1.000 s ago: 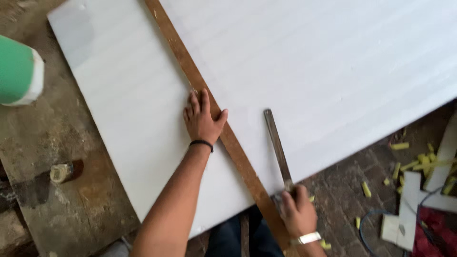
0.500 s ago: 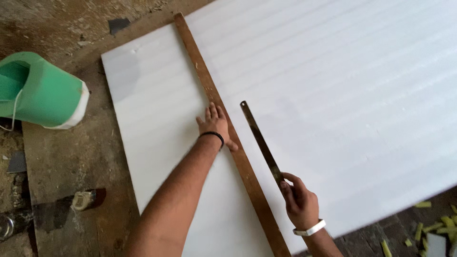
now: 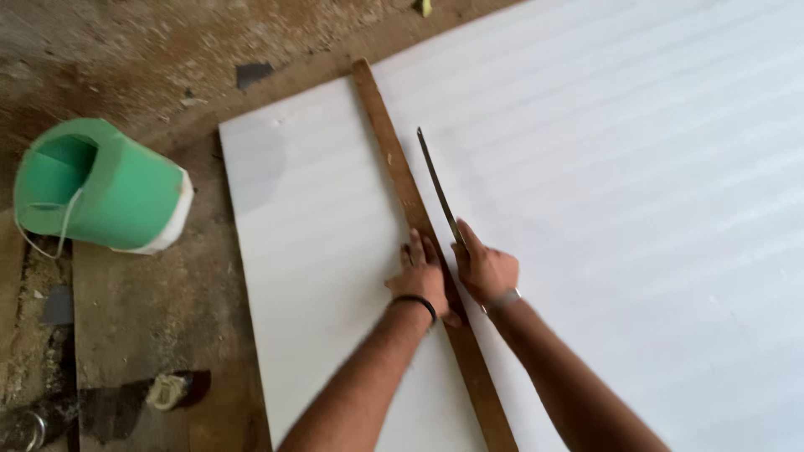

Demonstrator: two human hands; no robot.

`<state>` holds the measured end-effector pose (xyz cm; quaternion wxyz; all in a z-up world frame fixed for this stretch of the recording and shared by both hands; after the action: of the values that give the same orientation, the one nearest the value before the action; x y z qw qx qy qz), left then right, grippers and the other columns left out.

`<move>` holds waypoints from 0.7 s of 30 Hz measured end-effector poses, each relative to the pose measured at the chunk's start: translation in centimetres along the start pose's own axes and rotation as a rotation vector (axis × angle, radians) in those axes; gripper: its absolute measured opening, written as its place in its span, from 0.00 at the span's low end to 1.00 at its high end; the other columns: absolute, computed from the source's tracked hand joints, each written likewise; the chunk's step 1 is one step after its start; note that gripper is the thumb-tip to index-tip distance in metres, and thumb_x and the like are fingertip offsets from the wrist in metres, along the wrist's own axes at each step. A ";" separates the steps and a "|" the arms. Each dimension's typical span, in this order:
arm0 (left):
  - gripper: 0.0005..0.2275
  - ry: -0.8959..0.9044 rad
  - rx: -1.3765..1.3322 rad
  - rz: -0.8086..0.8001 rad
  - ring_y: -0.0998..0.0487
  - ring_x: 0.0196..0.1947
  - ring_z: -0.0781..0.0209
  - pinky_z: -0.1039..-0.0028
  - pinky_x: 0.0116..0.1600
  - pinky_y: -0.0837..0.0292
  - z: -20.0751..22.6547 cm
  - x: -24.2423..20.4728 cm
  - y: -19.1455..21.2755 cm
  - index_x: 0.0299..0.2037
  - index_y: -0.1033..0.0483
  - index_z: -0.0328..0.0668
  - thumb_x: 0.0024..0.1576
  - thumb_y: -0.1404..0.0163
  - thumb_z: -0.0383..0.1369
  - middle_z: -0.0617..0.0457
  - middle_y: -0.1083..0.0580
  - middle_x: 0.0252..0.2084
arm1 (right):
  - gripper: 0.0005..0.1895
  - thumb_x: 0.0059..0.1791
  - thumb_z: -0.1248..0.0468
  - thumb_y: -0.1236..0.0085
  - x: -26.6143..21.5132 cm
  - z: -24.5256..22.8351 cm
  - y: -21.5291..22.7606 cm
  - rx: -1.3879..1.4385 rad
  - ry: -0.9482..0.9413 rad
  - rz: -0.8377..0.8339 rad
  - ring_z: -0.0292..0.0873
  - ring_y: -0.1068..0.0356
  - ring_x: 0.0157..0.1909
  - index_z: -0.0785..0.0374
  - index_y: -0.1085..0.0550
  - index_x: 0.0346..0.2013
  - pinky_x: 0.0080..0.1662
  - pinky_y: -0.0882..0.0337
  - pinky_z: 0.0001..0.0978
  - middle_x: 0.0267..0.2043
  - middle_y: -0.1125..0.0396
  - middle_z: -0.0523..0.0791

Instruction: The person measures and marks a large white foam sheet using a tape measure and a metal straightedge, then cuts the sheet into multiple strips using a long knife guided by a wooden straightedge. The cut pieces are stacked on the workbench.

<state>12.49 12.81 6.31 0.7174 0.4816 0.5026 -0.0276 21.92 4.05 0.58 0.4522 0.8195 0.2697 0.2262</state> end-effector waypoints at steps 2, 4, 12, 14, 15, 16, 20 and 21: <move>0.72 -0.021 -0.015 0.009 0.68 0.80 0.45 0.38 0.67 0.37 0.1 -0.5 0.6 0.76 0.79 0.42 0.34 0.25 0.49 0.48 0.77 0.81 | 0.25 0.55 0.49 0.53 4.9 -0.9 -2.1 -0.016 0.037 -0.007 0.52 0.25 0.25 0.44 0.34 0.67 0.27 0.28 0.46 0.27 0.25 0.48; 0.71 -0.054 -0.019 0.013 0.69 0.80 0.43 0.35 0.66 0.37 0.0 -1.0 0.9 0.76 0.77 0.40 0.34 0.25 0.48 0.45 0.77 0.81 | 0.25 0.54 0.51 0.54 9.4 -2.3 -3.7 -0.055 0.067 -0.024 0.53 0.24 0.28 0.43 0.34 0.68 0.28 0.28 0.47 0.30 0.24 0.48; 0.73 -0.160 -0.010 -0.076 0.75 0.79 0.36 0.36 0.65 0.37 -0.3 -0.4 0.9 0.74 0.82 0.32 0.36 0.26 0.52 0.37 0.82 0.79 | 0.28 0.57 0.51 0.57 23.2 -5.8 -8.7 -0.236 0.079 -0.274 0.50 0.23 0.30 0.39 0.42 0.73 0.32 0.25 0.44 0.32 0.23 0.49; 0.73 -0.159 -0.035 -0.086 0.74 0.79 0.37 0.35 0.65 0.37 -0.5 -0.2 0.7 0.75 0.82 0.32 0.37 0.26 0.52 0.37 0.83 0.79 | 0.29 0.57 0.53 0.57 25.7 -6.6 -9.1 -0.277 0.094 -0.276 0.49 0.24 0.31 0.40 0.42 0.74 0.33 0.26 0.43 0.31 0.23 0.49; 0.73 -0.163 -0.049 -0.092 0.74 0.79 0.37 0.34 0.65 0.38 -0.4 -0.1 0.7 0.75 0.82 0.32 0.37 0.26 0.53 0.38 0.83 0.79 | 0.30 0.55 0.55 0.54 26.8 -7.1 -8.9 -0.289 0.158 -0.208 0.48 0.25 0.31 0.41 0.41 0.74 0.32 0.27 0.43 0.32 0.24 0.47; 0.73 -0.166 -0.048 -0.084 0.74 0.79 0.37 0.35 0.65 0.37 -0.5 -0.2 0.6 0.75 0.82 0.32 0.37 0.27 0.53 0.37 0.83 0.79 | 0.32 0.52 0.58 0.51 27.2 -7.8 -8.8 -0.295 0.218 -0.142 0.48 0.26 0.31 0.42 0.39 0.73 0.31 0.28 0.43 0.32 0.24 0.46; 0.71 -0.200 -0.022 -0.081 0.74 0.79 0.34 0.36 0.64 0.34 -0.6 -0.3 1.0 0.75 0.80 0.30 0.37 0.28 0.54 0.35 0.82 0.79 | 0.33 0.55 0.62 0.57 26.3 -6.8 -9.6 -0.271 0.122 -0.317 0.47 0.26 0.27 0.45 0.46 0.76 0.27 0.26 0.39 0.29 0.24 0.50; 0.71 -0.210 -0.013 -0.087 0.73 0.79 0.33 0.36 0.63 0.33 -0.4 -0.3 1.4 0.75 0.79 0.30 0.37 0.28 0.55 0.34 0.81 0.79 | 0.33 0.53 0.60 0.54 25.2 -6.4 -9.0 -0.233 0.189 -0.243 0.49 0.27 0.28 0.46 0.44 0.75 0.29 0.27 0.42 0.29 0.24 0.49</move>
<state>12.83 13.75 7.45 0.7673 0.4493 0.4452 -0.1056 34.84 28.34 -0.82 0.5406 0.6982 0.3801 0.2754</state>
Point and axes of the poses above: each hand's wrist, its own x-axis towards the middle knuckle, its own y-axis out of the back of the hand, z = x × y, the point moved 5 cm from there along x, towards the middle knuckle
